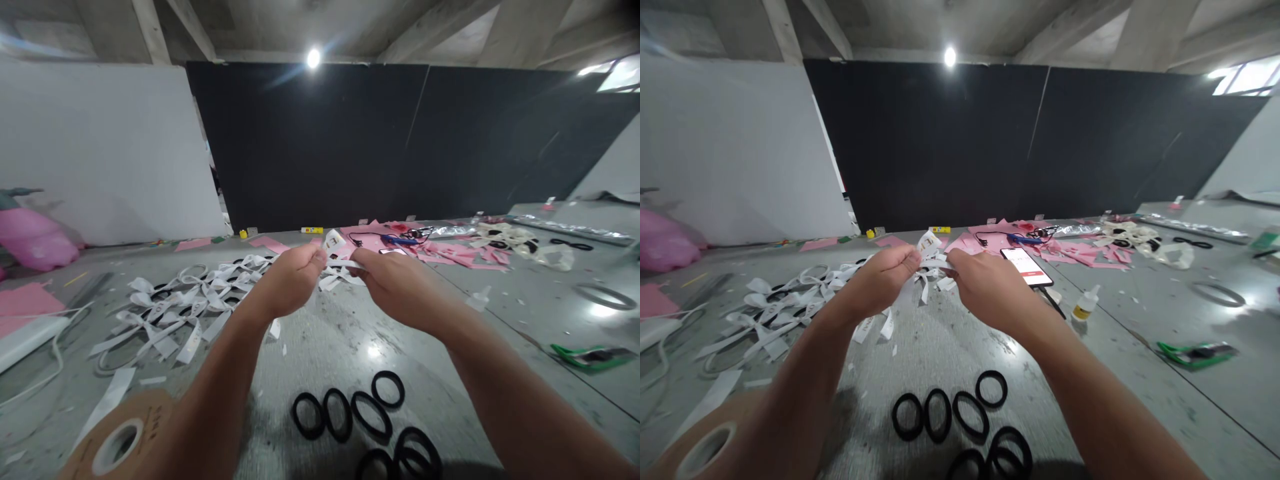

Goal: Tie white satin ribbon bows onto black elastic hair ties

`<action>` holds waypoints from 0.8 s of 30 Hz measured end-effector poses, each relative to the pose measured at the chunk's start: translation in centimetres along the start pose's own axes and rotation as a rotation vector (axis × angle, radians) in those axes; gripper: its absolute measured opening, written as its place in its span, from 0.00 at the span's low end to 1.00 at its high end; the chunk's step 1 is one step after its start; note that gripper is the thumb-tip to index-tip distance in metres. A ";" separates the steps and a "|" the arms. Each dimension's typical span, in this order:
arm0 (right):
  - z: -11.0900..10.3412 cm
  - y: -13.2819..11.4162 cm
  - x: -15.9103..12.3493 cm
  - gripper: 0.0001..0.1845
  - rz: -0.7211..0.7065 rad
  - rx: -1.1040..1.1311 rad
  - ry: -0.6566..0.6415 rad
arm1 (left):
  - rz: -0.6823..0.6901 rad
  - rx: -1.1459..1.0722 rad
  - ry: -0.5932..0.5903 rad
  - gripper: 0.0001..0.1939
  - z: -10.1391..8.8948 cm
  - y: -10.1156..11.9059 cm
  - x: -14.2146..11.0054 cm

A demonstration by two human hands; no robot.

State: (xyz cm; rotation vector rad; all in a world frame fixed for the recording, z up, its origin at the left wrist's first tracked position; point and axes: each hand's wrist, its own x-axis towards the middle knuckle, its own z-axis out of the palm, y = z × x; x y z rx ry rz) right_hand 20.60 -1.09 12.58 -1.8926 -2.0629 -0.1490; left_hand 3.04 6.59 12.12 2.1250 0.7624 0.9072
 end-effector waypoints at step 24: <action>1.2 -1.3 0.5 0.21 0.059 0.963 -0.011 | -0.071 -0.376 -0.024 0.16 1.0 -0.6 0.3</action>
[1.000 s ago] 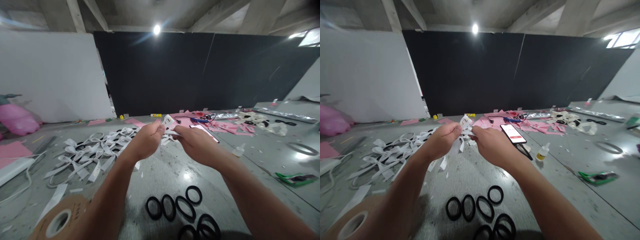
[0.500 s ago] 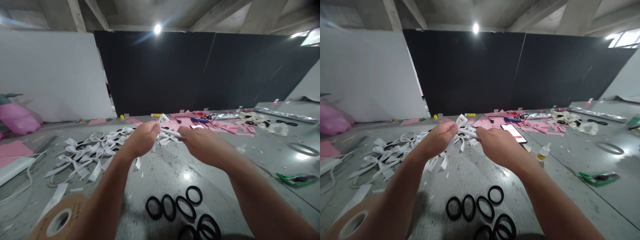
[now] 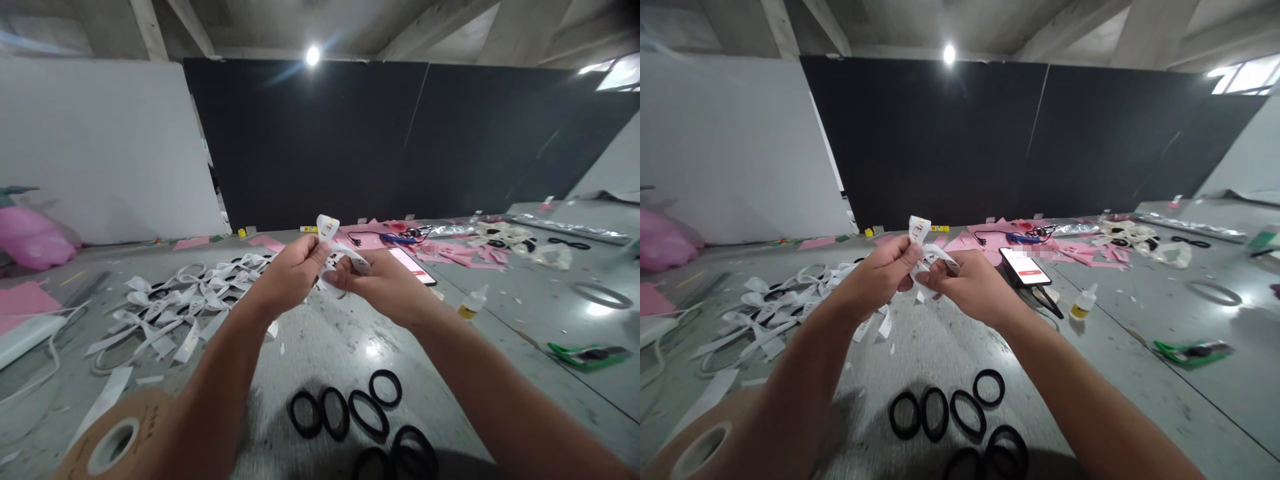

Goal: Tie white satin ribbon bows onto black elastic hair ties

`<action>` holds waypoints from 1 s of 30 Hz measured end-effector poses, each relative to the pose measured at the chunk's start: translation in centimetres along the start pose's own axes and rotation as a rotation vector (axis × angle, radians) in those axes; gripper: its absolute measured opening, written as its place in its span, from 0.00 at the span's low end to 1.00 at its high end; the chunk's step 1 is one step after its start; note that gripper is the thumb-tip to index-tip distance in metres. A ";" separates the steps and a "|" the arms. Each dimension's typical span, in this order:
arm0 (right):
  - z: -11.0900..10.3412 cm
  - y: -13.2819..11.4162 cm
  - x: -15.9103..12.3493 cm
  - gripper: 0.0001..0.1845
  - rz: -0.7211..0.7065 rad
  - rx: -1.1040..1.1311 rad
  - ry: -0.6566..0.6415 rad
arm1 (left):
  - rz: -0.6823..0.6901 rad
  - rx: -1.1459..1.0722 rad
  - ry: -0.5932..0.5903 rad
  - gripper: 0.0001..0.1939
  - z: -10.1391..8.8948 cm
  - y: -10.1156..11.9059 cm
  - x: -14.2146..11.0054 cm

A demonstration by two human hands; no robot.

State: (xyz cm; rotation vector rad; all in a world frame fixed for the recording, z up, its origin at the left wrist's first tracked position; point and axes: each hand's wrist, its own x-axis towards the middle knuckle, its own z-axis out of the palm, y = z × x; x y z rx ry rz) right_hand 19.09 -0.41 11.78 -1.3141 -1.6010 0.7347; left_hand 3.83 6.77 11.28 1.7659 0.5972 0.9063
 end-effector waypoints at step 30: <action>0.4 1.6 0.7 0.15 -0.179 0.237 0.410 | -0.066 -0.477 0.001 0.17 0.9 -0.2 0.2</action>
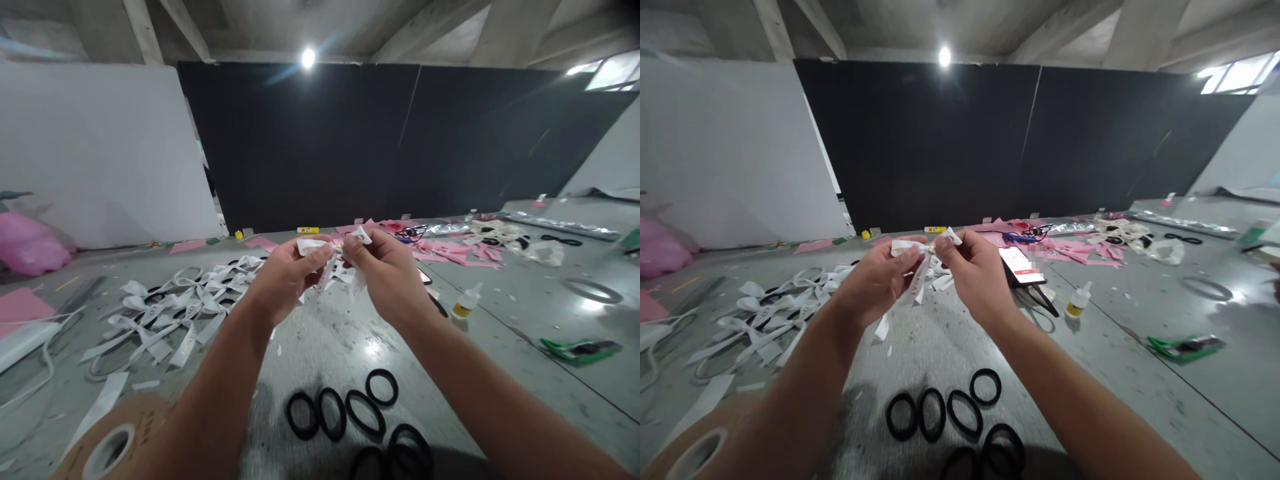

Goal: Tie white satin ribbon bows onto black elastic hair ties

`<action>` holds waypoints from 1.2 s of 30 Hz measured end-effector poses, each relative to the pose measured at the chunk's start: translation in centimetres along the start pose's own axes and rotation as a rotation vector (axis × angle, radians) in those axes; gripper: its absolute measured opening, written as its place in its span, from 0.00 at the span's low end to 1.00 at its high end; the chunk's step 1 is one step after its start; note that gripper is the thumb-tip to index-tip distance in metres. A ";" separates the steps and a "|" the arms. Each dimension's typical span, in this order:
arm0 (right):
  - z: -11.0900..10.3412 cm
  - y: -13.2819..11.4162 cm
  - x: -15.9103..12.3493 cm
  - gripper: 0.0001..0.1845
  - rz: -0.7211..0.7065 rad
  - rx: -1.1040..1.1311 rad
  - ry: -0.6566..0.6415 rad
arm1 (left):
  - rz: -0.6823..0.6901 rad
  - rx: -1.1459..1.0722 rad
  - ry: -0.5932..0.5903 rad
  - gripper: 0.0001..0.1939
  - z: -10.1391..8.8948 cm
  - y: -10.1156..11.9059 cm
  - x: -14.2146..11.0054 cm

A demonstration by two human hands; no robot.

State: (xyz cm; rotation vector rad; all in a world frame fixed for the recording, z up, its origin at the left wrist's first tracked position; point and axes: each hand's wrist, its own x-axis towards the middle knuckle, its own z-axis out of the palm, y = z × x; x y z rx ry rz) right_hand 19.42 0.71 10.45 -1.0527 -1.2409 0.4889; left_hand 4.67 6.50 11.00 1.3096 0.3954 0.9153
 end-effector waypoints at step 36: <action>2.5 1.4 -1.6 0.14 0.088 0.401 0.101 | 0.111 -0.223 0.483 0.19 4.2 -1.4 0.0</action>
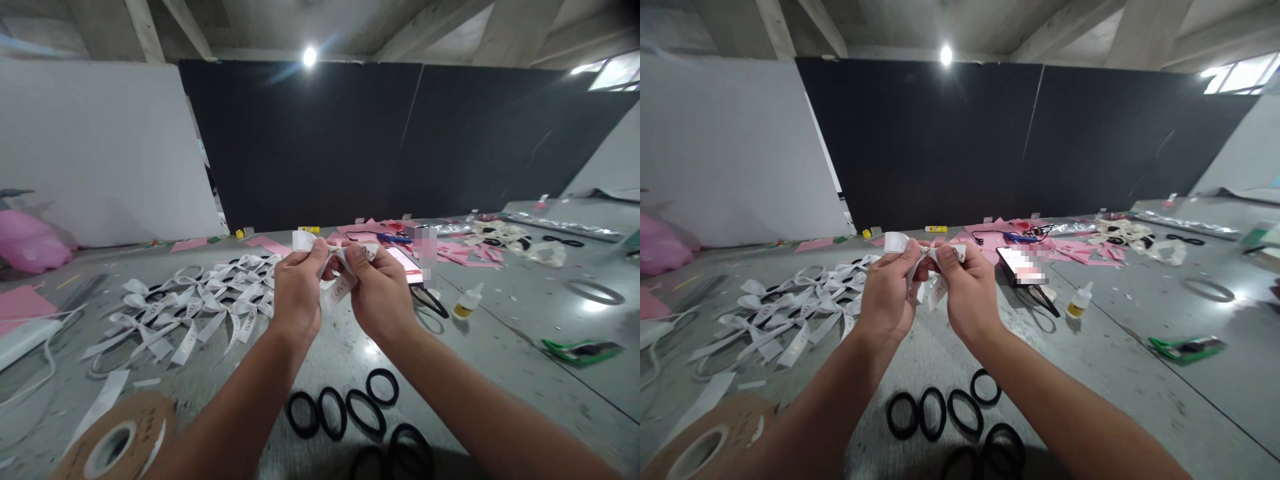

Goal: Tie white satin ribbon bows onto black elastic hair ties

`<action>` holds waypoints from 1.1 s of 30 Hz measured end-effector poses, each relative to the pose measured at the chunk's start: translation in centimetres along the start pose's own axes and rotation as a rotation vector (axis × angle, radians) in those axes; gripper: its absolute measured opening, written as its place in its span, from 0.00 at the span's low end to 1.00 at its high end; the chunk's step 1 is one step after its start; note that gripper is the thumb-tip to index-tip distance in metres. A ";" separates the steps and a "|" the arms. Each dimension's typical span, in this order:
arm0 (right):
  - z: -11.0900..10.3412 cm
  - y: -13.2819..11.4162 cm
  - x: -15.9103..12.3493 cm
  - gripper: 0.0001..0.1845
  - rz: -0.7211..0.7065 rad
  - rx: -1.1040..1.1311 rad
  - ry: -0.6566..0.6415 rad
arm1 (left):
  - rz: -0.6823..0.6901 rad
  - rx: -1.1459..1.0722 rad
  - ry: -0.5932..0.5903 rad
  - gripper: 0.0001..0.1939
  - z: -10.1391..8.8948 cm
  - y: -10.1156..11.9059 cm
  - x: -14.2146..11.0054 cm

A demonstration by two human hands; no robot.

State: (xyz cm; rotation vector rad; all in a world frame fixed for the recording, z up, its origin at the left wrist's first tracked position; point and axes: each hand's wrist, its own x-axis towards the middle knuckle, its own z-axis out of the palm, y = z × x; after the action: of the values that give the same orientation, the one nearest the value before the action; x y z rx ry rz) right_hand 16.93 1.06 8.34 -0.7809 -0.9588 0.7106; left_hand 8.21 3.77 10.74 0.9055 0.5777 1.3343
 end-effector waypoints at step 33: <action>-1.2 -2.4 1.1 0.14 0.053 -0.600 -0.477 | 0.211 0.677 -0.549 0.10 -3.7 3.7 2.0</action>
State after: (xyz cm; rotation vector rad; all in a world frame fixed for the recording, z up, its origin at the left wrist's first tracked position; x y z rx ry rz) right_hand 18.86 0.42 10.42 -1.1906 -1.6300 0.6727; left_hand 3.49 6.52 11.98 1.8559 0.5094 1.0008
